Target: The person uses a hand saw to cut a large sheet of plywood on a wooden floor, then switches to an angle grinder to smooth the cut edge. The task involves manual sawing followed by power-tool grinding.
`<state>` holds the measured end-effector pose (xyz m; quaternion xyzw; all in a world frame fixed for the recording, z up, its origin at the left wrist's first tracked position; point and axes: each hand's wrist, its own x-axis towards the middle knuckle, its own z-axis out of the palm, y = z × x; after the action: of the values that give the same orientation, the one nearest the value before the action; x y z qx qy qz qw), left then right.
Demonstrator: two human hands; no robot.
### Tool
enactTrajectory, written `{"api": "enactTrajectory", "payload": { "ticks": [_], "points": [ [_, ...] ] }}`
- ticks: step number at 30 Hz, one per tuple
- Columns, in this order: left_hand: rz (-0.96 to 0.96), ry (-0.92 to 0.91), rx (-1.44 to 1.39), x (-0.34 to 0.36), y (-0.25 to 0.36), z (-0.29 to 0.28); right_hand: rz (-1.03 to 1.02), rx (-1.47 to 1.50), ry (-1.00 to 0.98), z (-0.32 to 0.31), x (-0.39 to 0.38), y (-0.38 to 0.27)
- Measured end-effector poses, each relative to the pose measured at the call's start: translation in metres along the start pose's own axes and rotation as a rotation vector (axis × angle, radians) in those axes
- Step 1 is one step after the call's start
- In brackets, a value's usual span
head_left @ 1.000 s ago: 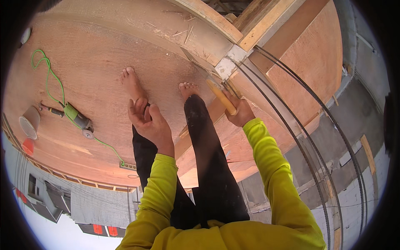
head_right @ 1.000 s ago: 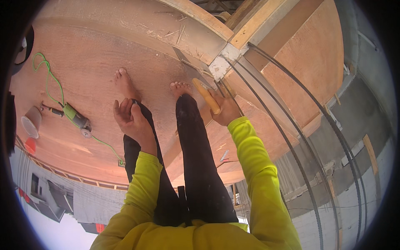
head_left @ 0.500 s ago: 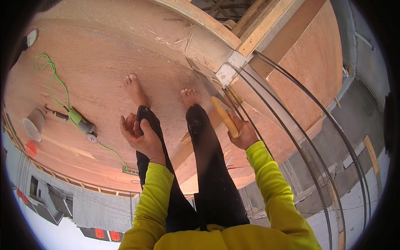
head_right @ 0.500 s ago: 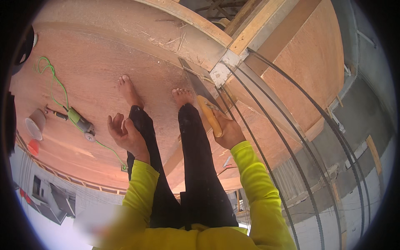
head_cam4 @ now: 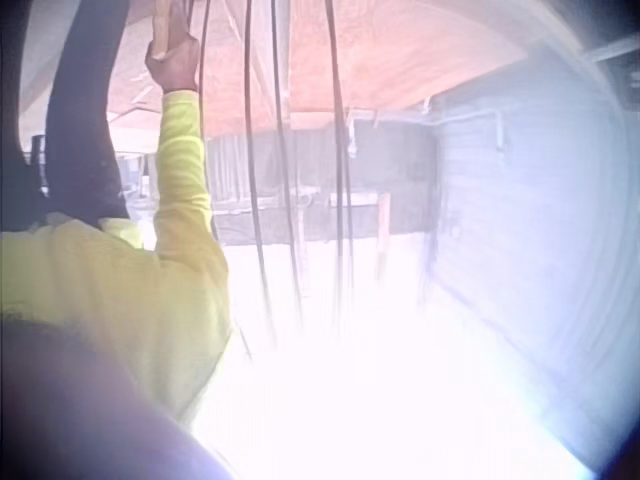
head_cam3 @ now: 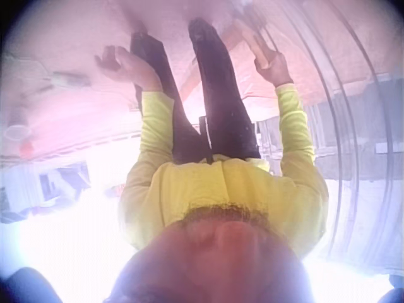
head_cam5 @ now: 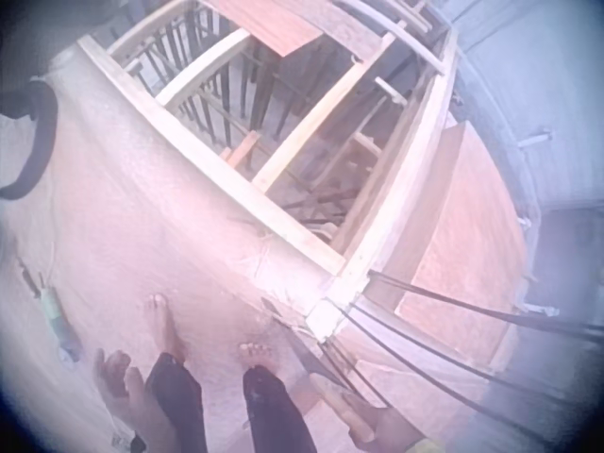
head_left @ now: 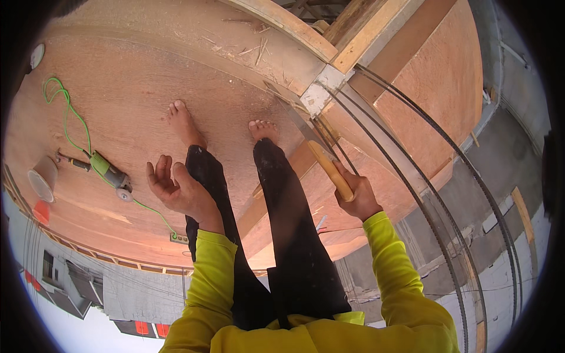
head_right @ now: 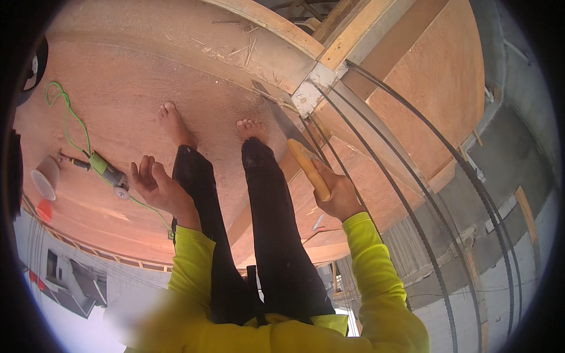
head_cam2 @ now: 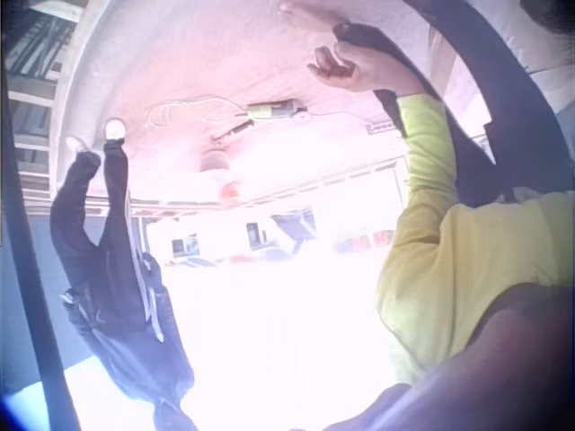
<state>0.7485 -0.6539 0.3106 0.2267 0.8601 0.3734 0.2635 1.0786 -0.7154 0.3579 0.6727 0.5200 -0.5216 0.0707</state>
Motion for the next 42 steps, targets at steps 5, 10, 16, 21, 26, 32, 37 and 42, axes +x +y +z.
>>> {"api": "enactTrajectory", "payload": {
  "ticks": [5, 10, 16, 21, 26, 32, 37, 42],
  "points": [
    [0.010, -0.100, 0.025, -0.025, -0.005, 0.006, 0.130, 0.016, 0.000, 0.012, 0.014, 0.006],
    [-0.054, 0.025, 0.060, -0.005, -0.002, -0.026, 0.122, -0.069, -0.003, -0.015, -0.076, -0.016],
    [-0.059, 0.065, -0.017, 0.008, -0.004, -0.064, -0.130, -0.058, 0.103, -0.004, -0.057, -0.021],
    [-0.090, 0.192, 0.205, 0.028, -0.034, -0.171, -0.182, -0.017, 0.005, -0.023, -0.082, -0.075],
    [-0.218, 0.210, 0.345, 0.021, -0.106, -0.227, -0.507, -0.008, -0.045, -0.006, -0.068, -0.119],
    [-0.341, 0.138, 0.509, 0.039, -0.179, -0.273, -0.818, -0.119, -0.133, 0.122, 0.029, -0.169],
    [-0.267, 0.125, 0.540, 0.095, -0.264, -0.317, -0.962, -0.351, -0.136, 0.237, 0.089, -0.203],
    [-0.052, 0.084, 0.697, 0.235, -0.309, -0.315, -0.894, -0.582, -0.341, 0.331, 0.141, -0.171]
  ]
}}
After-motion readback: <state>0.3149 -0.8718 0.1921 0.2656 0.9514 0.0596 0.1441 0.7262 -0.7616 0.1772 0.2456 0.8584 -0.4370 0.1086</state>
